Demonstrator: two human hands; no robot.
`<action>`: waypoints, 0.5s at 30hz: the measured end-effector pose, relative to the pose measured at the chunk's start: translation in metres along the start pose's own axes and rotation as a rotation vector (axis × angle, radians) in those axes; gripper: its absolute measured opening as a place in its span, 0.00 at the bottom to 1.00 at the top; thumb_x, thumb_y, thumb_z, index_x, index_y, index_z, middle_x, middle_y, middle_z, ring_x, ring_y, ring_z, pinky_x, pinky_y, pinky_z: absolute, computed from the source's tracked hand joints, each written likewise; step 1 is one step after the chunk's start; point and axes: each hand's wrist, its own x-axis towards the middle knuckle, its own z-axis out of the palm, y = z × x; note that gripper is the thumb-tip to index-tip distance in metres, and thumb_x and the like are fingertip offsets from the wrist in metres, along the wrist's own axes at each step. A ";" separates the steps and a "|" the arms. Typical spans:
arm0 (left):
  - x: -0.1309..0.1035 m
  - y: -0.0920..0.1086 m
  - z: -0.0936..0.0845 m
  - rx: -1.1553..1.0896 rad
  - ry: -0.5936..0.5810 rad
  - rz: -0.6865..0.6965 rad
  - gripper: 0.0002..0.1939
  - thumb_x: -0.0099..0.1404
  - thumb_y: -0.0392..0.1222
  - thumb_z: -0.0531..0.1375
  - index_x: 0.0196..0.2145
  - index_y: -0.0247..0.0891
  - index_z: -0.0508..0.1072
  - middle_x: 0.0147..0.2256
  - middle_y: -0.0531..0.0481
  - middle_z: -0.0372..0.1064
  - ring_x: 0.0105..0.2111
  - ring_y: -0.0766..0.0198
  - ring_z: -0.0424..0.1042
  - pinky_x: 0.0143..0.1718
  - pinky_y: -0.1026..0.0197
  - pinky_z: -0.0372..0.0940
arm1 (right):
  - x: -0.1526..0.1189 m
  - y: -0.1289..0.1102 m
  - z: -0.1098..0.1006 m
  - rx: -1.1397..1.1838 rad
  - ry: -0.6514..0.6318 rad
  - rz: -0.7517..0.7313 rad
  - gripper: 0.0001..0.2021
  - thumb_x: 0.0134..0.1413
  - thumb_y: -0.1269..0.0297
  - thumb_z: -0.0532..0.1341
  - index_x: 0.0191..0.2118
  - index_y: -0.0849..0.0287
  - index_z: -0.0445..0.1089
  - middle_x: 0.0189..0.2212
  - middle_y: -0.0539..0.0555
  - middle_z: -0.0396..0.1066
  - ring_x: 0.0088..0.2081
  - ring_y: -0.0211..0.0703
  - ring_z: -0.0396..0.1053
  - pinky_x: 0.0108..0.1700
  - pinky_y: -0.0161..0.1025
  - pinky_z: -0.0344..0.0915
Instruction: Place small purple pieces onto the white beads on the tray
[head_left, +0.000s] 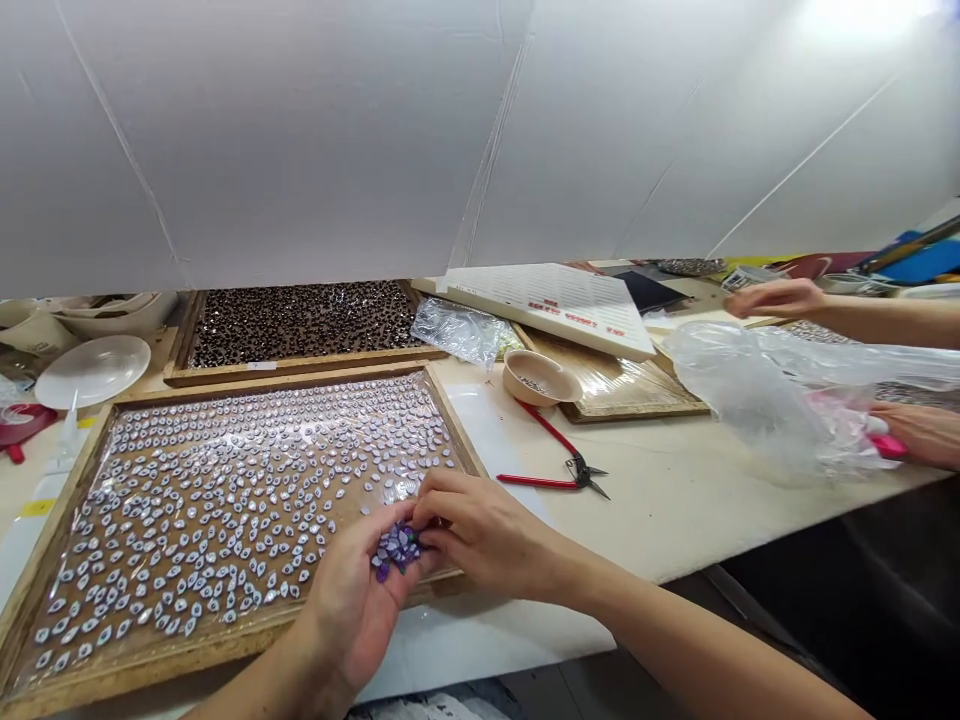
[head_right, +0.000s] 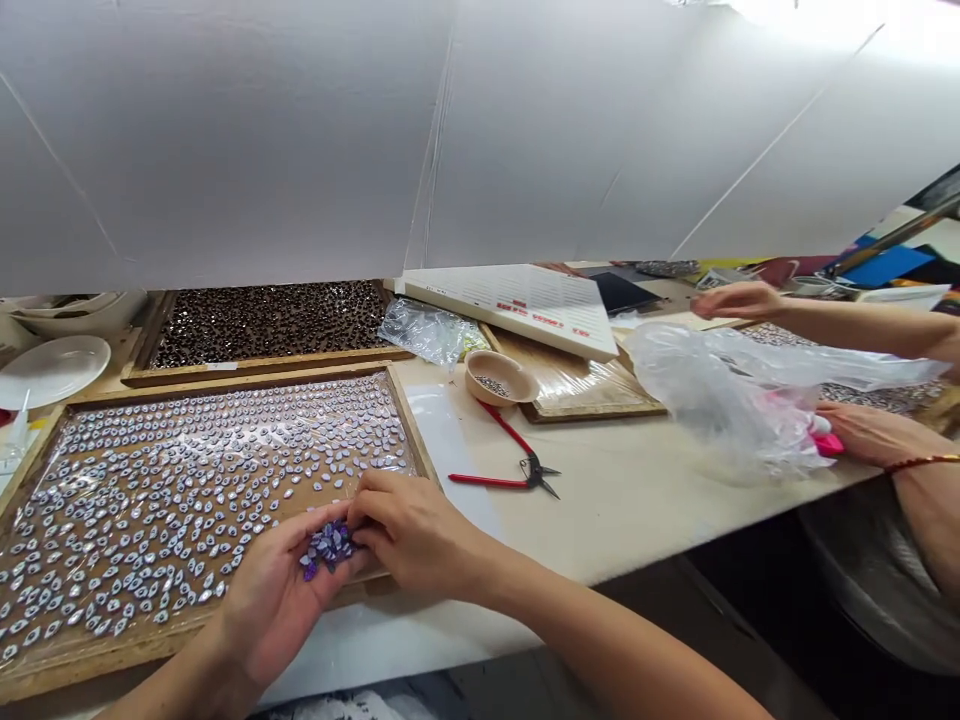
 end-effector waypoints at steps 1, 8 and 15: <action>0.000 0.000 -0.001 -0.004 -0.011 0.002 0.10 0.59 0.32 0.56 0.29 0.27 0.78 0.35 0.41 0.72 0.36 0.64 0.69 0.41 0.60 0.67 | 0.000 0.000 0.000 0.010 -0.003 0.011 0.05 0.53 0.76 0.57 0.32 0.60 0.67 0.31 0.51 0.65 0.32 0.37 0.62 0.34 0.35 0.60; 0.001 0.001 -0.002 0.017 -0.017 0.006 0.10 0.60 0.33 0.56 0.31 0.26 0.78 0.38 0.39 0.72 0.38 0.61 0.70 0.44 0.58 0.67 | 0.001 0.005 -0.001 0.026 -0.001 0.066 0.03 0.53 0.73 0.58 0.29 0.61 0.64 0.29 0.51 0.63 0.31 0.37 0.61 0.32 0.35 0.58; 0.000 0.002 -0.002 0.043 0.044 0.018 0.10 0.60 0.32 0.55 0.32 0.27 0.77 0.40 0.38 0.72 0.41 0.59 0.70 0.47 0.54 0.66 | 0.000 0.008 -0.003 0.068 0.013 0.090 0.05 0.54 0.75 0.55 0.32 0.60 0.66 0.31 0.52 0.64 0.32 0.37 0.62 0.34 0.35 0.61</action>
